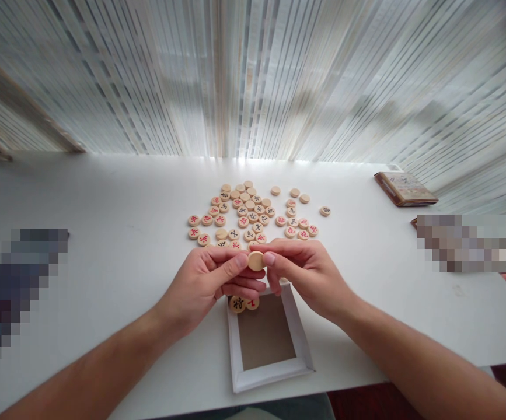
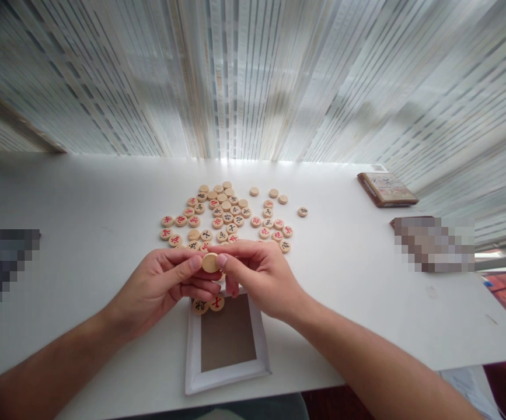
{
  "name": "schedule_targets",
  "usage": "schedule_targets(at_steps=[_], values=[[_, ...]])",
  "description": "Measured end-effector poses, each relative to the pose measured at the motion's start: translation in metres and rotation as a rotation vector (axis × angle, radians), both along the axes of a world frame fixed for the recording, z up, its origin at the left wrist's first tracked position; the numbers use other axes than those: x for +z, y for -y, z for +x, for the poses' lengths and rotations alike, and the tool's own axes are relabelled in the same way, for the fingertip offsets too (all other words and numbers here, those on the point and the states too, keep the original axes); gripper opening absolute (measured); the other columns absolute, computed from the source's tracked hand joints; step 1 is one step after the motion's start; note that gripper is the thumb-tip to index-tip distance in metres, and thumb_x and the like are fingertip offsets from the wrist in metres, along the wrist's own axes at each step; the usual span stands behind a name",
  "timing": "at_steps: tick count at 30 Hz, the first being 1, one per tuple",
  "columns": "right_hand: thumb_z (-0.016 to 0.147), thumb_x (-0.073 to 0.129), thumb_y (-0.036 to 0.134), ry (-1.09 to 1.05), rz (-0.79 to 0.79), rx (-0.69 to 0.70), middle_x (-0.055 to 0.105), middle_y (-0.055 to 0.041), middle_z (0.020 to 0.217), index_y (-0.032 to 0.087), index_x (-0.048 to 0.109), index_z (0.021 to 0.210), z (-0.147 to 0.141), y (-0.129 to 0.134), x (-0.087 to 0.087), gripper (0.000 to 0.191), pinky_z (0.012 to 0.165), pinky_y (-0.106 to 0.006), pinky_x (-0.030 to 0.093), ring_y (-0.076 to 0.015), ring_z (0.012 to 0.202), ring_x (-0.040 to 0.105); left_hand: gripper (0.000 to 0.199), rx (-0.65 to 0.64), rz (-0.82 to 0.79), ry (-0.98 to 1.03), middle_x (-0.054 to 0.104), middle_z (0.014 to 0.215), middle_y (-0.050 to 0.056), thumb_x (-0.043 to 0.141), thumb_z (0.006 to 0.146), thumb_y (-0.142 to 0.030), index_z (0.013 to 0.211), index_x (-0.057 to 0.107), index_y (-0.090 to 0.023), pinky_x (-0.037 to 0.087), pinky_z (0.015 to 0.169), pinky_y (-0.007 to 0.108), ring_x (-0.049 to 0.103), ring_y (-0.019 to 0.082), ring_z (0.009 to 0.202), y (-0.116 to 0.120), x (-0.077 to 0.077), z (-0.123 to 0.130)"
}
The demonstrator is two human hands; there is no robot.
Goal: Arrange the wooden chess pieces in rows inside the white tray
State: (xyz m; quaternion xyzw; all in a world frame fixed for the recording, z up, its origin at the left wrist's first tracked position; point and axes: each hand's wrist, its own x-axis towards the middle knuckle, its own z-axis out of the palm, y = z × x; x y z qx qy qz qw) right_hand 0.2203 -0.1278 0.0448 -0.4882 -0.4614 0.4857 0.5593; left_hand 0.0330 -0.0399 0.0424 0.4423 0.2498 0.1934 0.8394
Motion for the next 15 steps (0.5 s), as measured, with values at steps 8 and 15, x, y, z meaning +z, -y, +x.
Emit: schedule_targets(at_steps=[8,15], values=[[0.083,0.092,0.035,-0.094,-0.086,-0.012,0.078,-0.0028,0.078,0.023,0.087,0.108,-0.0055,0.0016,-0.0067,0.028,0.052,-0.025,0.058,-0.0135,0.060,0.067,0.020,-0.041,-0.027,0.052,0.087,0.091,0.009,0.084,0.094,-0.035,0.105,0.088,-0.018,0.069,0.075,0.023,0.085,0.020,0.080,0.0011,-0.0012,-0.0002],[0.073,0.099,0.032,-0.141,-0.091,-0.044,0.079,-0.0021,0.075,0.023,0.089,0.095,-0.0049,0.0006,-0.0036,0.026,0.053,-0.024,0.058,-0.0122,0.058,0.066,0.021,-0.022,0.004,0.011,0.087,0.093,0.010,0.086,0.092,-0.031,0.108,0.088,-0.018,0.072,0.078,0.029,0.085,0.023,0.083,0.0034,-0.0037,-0.0016]])
